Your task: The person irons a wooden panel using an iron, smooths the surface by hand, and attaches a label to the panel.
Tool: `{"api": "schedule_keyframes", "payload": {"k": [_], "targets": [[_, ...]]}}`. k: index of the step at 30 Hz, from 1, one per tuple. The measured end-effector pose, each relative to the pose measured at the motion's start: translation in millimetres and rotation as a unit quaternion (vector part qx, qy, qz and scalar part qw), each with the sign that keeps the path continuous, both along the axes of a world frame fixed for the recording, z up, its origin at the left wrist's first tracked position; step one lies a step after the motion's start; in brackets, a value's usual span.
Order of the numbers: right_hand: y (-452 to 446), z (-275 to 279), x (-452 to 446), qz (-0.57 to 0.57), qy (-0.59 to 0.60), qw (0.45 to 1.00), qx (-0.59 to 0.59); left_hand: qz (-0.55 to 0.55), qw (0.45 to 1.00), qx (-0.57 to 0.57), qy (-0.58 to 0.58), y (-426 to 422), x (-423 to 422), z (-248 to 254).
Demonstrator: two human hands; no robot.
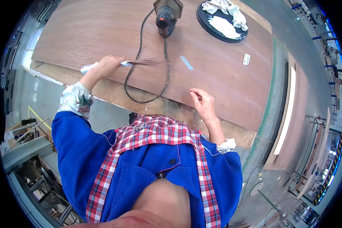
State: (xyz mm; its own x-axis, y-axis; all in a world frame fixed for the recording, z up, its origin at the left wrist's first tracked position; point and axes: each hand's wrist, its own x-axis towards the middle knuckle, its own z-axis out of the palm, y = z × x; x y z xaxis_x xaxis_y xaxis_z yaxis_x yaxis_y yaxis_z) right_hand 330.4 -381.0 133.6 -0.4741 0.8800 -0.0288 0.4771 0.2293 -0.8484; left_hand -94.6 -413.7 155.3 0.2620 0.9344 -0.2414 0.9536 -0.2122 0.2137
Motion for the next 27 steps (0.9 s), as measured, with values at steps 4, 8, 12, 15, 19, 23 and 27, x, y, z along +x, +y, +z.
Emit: {"api": "schedule_keyframes", "payload": {"k": [4, 8, 12, 15, 19, 23, 27], "targets": [[-15, 22, -9, 0.001, 0.089, 0.993, -0.077, -0.050, 0.967, -0.108, -0.226, -1, 60, 51], [-15, 46, -11, 0.017, 0.183, 0.969, -0.164, -0.116, 0.890, -0.155, -0.414, -4, 105, 60], [-17, 78, -18, 0.034, 0.227, 0.956, -0.181, -0.025, 0.814, -0.251, -0.524, -8, 141, 67], [-17, 81, -15, 0.020, 0.270, 0.940, -0.209, 0.031, 0.768, -0.294, -0.568, -11, 154, 66], [-13, 82, -5, 0.007, 0.317, 0.909, -0.270, 0.102, 0.724, -0.317, -0.604, -17, 162, 55], [-8, 80, 14, 0.016, 0.375, 0.859, -0.349, 0.113, 0.741, -0.288, -0.596, -25, 161, 44], [-7, 85, 22, 0.017, 0.405, 0.844, -0.350, 0.092, 0.782, -0.252, -0.563, -25, 156, 39]]}}
